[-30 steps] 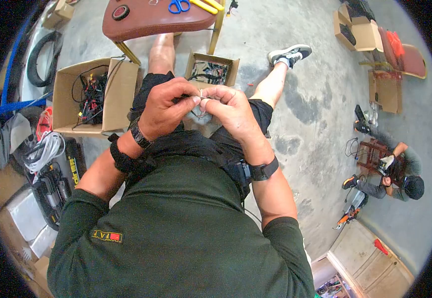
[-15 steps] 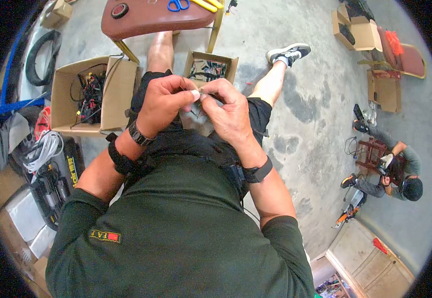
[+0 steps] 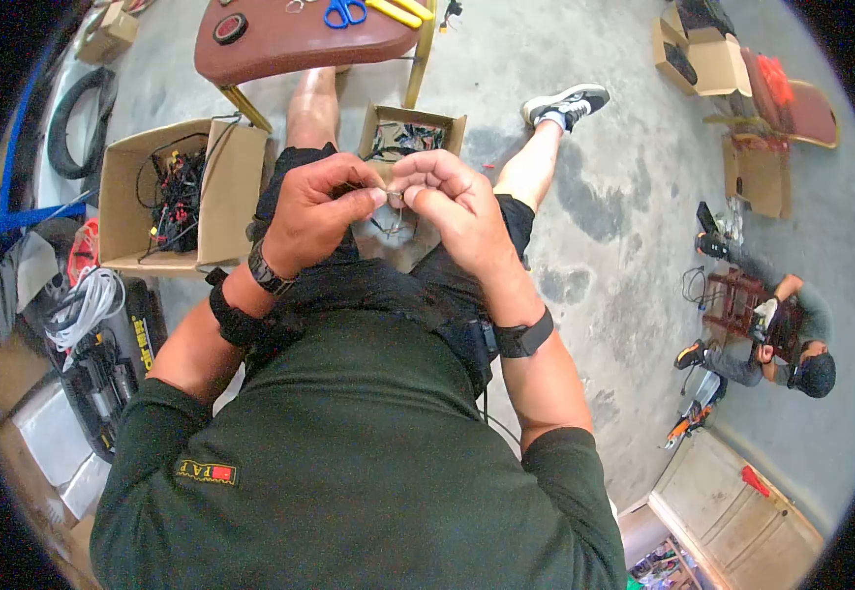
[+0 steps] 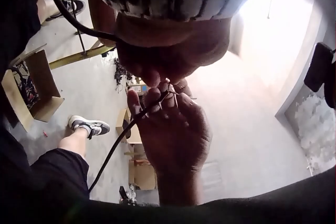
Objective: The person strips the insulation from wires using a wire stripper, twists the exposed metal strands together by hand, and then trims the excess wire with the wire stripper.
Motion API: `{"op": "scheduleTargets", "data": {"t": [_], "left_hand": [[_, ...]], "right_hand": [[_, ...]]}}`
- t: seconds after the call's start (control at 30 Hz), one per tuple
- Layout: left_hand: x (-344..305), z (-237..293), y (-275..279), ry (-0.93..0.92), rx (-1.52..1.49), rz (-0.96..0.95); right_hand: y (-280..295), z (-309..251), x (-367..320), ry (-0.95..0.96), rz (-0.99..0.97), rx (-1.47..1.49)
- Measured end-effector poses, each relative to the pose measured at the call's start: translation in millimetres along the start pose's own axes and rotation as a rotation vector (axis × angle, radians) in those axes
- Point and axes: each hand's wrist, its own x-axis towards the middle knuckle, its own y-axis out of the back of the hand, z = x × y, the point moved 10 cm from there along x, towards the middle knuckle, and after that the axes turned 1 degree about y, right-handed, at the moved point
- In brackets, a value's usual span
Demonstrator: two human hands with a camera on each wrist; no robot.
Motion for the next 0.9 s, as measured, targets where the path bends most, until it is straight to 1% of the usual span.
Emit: {"op": "scheduleTargets", "data": {"t": [0.07,0.17,0.27,0.37,0.47,0.57,0.67,0.77,0.87,0.9], "left_hand": [[0,12,-2,-0.147,0.074,0.009],[-1,11,-3,-0.136,0.109,-0.016],[-3,15,-4,-0.136,0.117,-0.018],[-4,21,-2,-0.161,0.147,0.001],[-4,19,-3,-0.186,0.14,-0.017],[-5,15,-3,-0.16,0.16,-0.031],[-4,11,-2,-0.103,0.202,-0.022],[-3,1,0,-0.016,0.217,0.023],[-2,-7,1,0.024,0.214,0.05],[-1,-6,0,0.023,0.242,0.056]], "right_hand": [[0,-1,1,-0.054,0.0,-0.05],[-1,-1,2,-0.094,0.048,-0.139],[-5,2,4,-0.104,-0.012,-0.124],[-7,0,3,-0.163,-0.07,-0.194],[-4,2,3,-0.172,-0.144,-0.305],[-8,-1,1,-0.22,-0.167,-0.259],[-10,-4,1,-0.2,-0.194,-0.38],[-20,-23,4,-0.003,-0.194,-0.744],[-35,-43,1,0.284,-0.163,-1.039],[-37,-46,-1,0.342,-0.152,-1.119]]}}
